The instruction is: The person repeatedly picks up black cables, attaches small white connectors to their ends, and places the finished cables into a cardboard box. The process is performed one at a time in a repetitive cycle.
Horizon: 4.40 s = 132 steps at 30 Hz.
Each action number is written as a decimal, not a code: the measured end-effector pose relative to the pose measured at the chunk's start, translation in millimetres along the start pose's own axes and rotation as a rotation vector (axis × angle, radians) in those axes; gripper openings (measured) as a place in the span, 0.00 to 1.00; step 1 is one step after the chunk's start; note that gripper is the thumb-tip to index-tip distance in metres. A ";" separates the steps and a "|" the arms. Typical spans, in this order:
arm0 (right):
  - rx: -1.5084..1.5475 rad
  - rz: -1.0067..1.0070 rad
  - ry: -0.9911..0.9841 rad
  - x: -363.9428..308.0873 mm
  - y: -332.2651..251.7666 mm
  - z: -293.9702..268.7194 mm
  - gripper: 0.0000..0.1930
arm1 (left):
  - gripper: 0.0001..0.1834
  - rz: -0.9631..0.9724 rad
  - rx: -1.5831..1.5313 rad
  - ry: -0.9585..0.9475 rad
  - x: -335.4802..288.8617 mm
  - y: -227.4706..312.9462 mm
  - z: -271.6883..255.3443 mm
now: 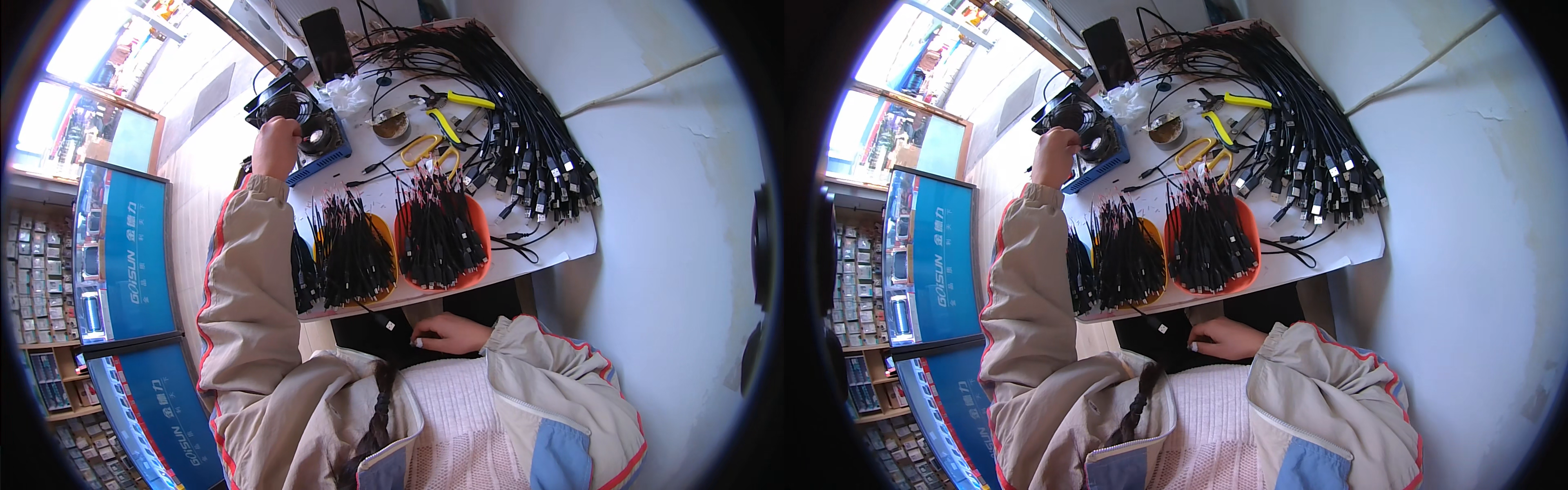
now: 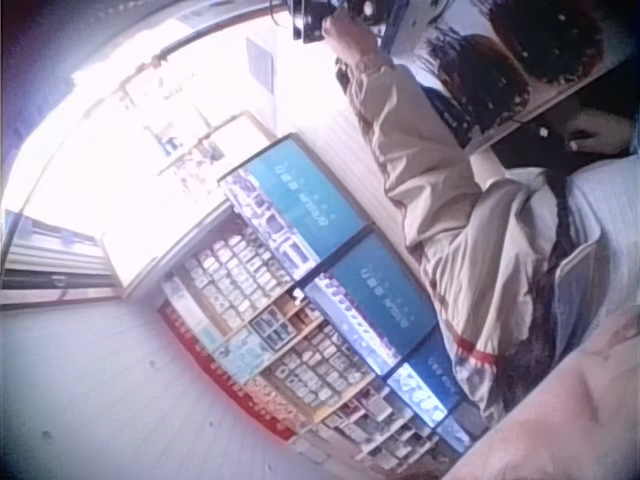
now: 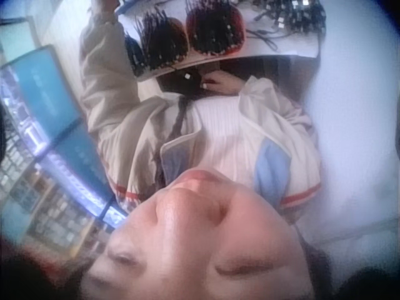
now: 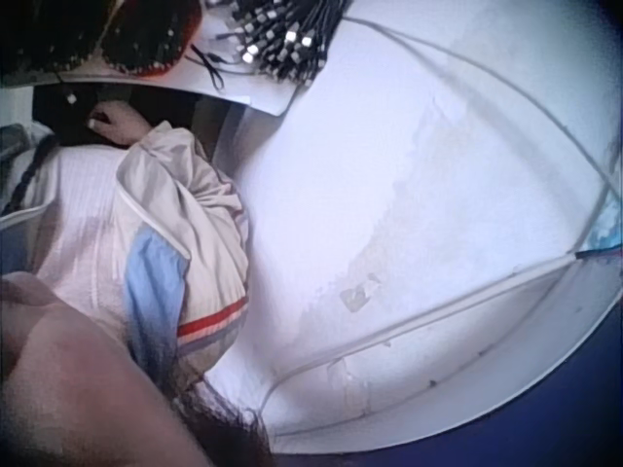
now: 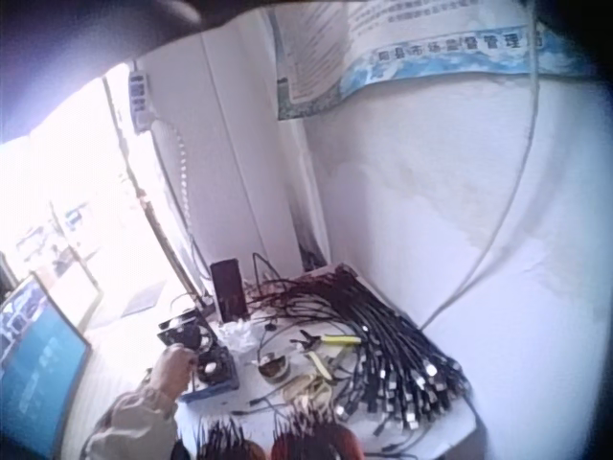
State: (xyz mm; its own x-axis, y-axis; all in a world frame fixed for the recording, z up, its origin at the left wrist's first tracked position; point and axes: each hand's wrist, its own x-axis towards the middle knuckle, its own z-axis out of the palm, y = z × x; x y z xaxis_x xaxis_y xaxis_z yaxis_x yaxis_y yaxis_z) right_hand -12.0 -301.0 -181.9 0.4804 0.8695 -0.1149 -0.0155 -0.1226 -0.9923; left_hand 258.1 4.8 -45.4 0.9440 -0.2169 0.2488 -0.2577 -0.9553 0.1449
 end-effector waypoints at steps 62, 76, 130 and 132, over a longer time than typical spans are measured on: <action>-0.381 0.298 0.054 42.0 22.2 37.4 0.12 | 0.06 -0.159 -1.291 1.265 -263.5 -182.0 -193.1; -0.326 0.369 0.002 50.3 21.8 35.2 0.12 | 0.07 -0.420 -1.233 0.990 -201.3 -225.5 -86.8; -0.396 0.139 0.158 10.6 24.2 42.6 0.11 | 0.12 -0.507 -0.446 0.207 -231.3 -82.7 -21.5; -0.411 0.131 0.158 11.6 24.6 43.1 0.11 | 0.14 -0.574 -0.502 0.117 -228.7 -92.0 -6.8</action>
State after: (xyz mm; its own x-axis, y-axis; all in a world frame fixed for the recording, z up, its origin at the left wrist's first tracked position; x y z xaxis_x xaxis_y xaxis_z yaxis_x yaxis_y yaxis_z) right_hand -44.6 -273.3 -209.6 0.6261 0.7542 -0.1979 0.2490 -0.4339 -0.8659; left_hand 64.6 143.7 -109.1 0.9373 0.3343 0.0989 0.1767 -0.7001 0.6918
